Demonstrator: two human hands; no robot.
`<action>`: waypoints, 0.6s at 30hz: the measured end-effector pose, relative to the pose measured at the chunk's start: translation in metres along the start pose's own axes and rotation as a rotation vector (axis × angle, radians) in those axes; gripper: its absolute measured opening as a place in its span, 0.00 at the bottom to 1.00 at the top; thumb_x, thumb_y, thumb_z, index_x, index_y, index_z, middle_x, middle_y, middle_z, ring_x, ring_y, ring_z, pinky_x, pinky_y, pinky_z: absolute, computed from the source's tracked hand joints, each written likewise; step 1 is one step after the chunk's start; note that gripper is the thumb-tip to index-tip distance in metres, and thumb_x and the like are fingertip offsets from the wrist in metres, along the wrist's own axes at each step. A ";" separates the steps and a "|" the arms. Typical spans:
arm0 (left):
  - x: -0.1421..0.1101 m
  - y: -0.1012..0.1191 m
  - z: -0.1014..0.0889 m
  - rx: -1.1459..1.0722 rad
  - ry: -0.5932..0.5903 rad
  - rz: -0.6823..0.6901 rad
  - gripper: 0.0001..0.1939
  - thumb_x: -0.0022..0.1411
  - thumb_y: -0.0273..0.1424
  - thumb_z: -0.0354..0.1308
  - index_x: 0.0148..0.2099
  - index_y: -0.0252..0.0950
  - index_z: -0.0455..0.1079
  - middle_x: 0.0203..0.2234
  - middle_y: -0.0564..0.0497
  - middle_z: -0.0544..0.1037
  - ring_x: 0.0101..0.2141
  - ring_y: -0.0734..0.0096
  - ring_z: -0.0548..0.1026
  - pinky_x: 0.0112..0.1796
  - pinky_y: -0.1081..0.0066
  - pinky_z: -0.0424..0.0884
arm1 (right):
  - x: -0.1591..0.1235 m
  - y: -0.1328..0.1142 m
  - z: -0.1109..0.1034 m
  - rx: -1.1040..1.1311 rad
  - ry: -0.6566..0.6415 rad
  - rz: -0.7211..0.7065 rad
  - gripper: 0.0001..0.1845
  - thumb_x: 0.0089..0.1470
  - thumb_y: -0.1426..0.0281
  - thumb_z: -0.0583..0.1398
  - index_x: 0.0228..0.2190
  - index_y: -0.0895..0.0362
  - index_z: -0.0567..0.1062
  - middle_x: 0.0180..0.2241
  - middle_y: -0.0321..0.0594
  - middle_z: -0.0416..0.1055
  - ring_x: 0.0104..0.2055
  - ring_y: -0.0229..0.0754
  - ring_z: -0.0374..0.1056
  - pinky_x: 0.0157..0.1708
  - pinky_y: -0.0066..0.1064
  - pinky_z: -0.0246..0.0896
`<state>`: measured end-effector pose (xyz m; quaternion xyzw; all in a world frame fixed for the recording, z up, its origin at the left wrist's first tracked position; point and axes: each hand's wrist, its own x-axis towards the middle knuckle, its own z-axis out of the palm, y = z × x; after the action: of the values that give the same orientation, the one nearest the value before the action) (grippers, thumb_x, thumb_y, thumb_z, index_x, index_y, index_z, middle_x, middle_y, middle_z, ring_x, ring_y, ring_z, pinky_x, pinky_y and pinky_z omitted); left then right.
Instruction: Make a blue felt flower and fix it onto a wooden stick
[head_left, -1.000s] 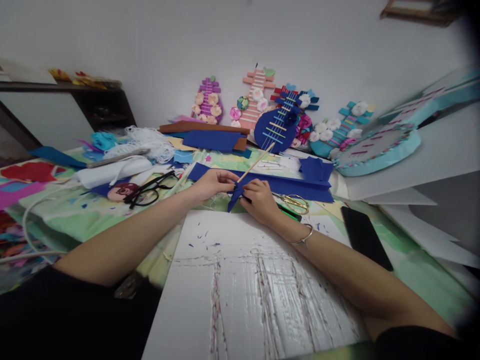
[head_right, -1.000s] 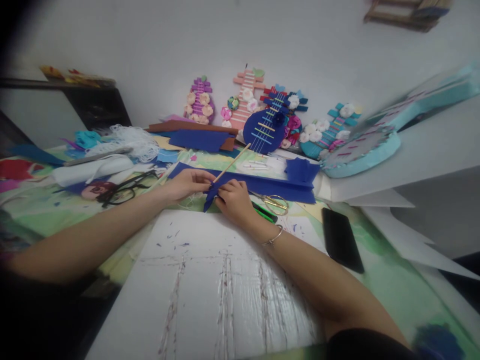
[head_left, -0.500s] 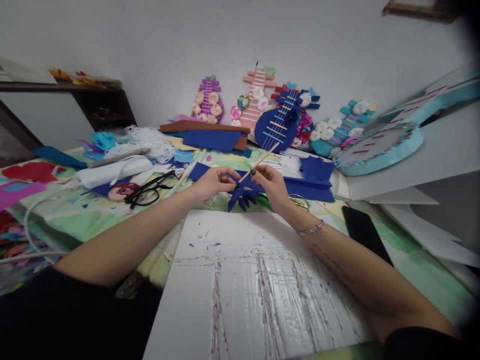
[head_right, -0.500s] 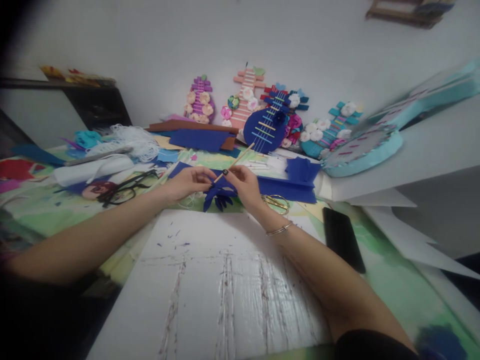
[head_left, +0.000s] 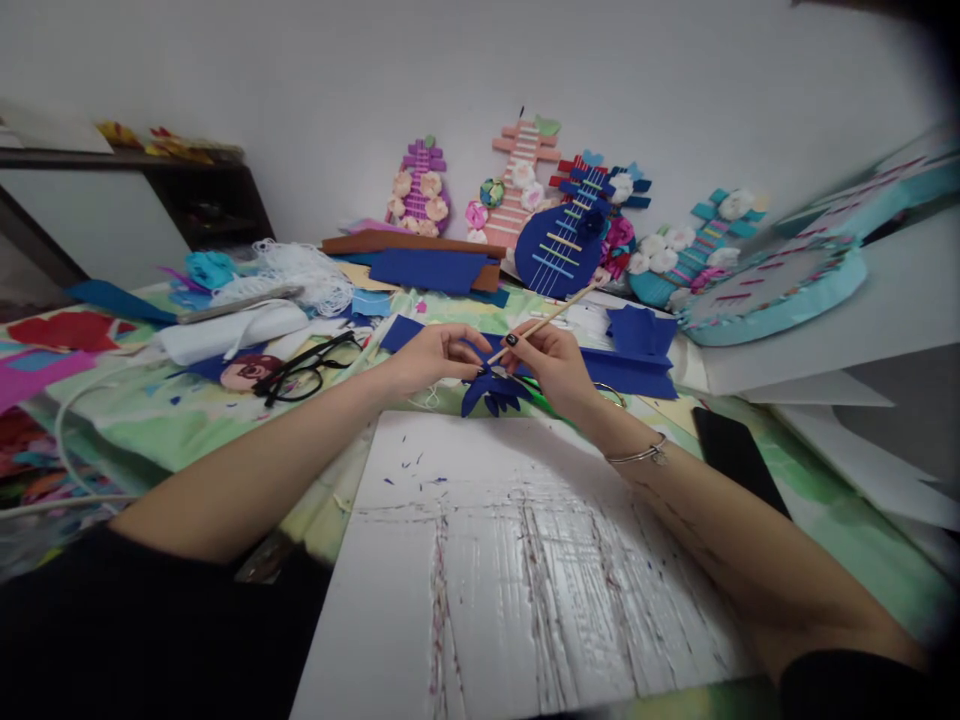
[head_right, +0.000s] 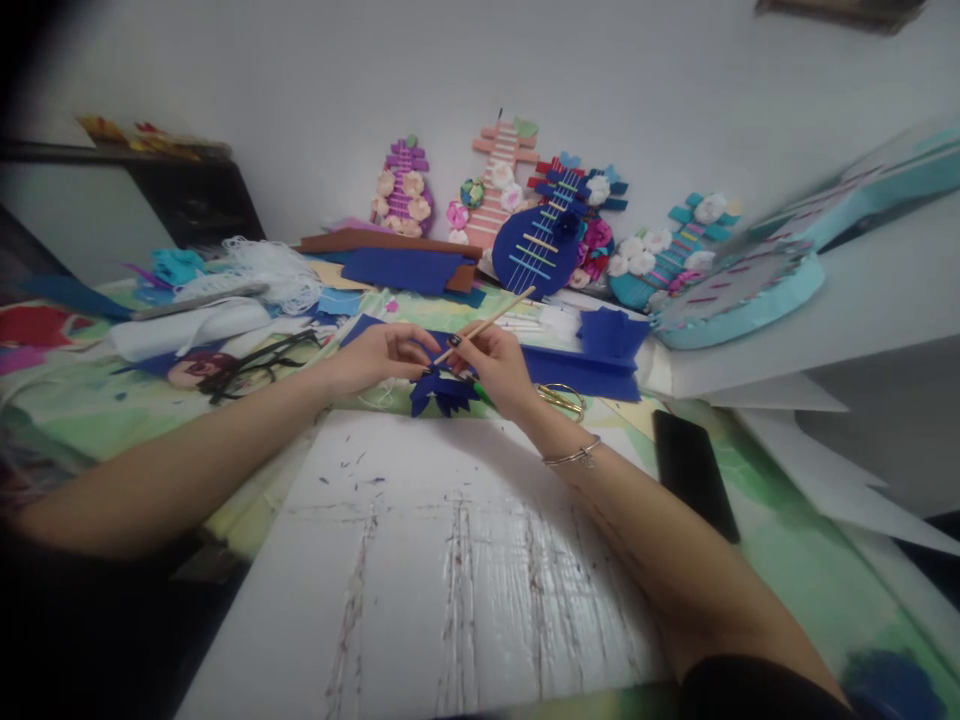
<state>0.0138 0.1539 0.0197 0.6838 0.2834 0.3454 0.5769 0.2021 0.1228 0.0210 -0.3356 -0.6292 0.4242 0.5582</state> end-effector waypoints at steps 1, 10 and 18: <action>0.000 0.000 -0.001 -0.008 -0.012 -0.001 0.14 0.47 0.22 0.65 0.39 0.31 0.69 0.25 0.51 0.78 0.27 0.76 0.75 0.33 0.74 0.68 | 0.000 -0.001 0.001 -0.008 -0.009 -0.011 0.15 0.47 0.60 0.65 0.27 0.56 0.69 0.20 0.33 0.69 0.23 0.34 0.66 0.25 0.29 0.65; 0.000 -0.002 -0.004 -0.023 -0.053 0.017 0.16 0.45 0.21 0.66 0.39 0.31 0.71 0.24 0.52 0.77 0.25 0.77 0.74 0.30 0.75 0.68 | -0.003 -0.007 0.003 -0.070 -0.072 -0.099 0.15 0.48 0.58 0.65 0.27 0.56 0.69 0.22 0.33 0.68 0.24 0.33 0.65 0.26 0.30 0.64; -0.001 -0.001 -0.004 -0.038 -0.031 0.006 0.17 0.43 0.21 0.67 0.38 0.31 0.70 0.24 0.52 0.77 0.26 0.76 0.75 0.32 0.74 0.69 | -0.004 -0.009 0.003 -0.125 -0.099 -0.123 0.16 0.49 0.56 0.63 0.28 0.55 0.68 0.25 0.34 0.66 0.26 0.34 0.65 0.28 0.30 0.65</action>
<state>0.0099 0.1559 0.0192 0.6788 0.2657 0.3417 0.5932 0.2003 0.1152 0.0281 -0.3091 -0.7006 0.3651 0.5295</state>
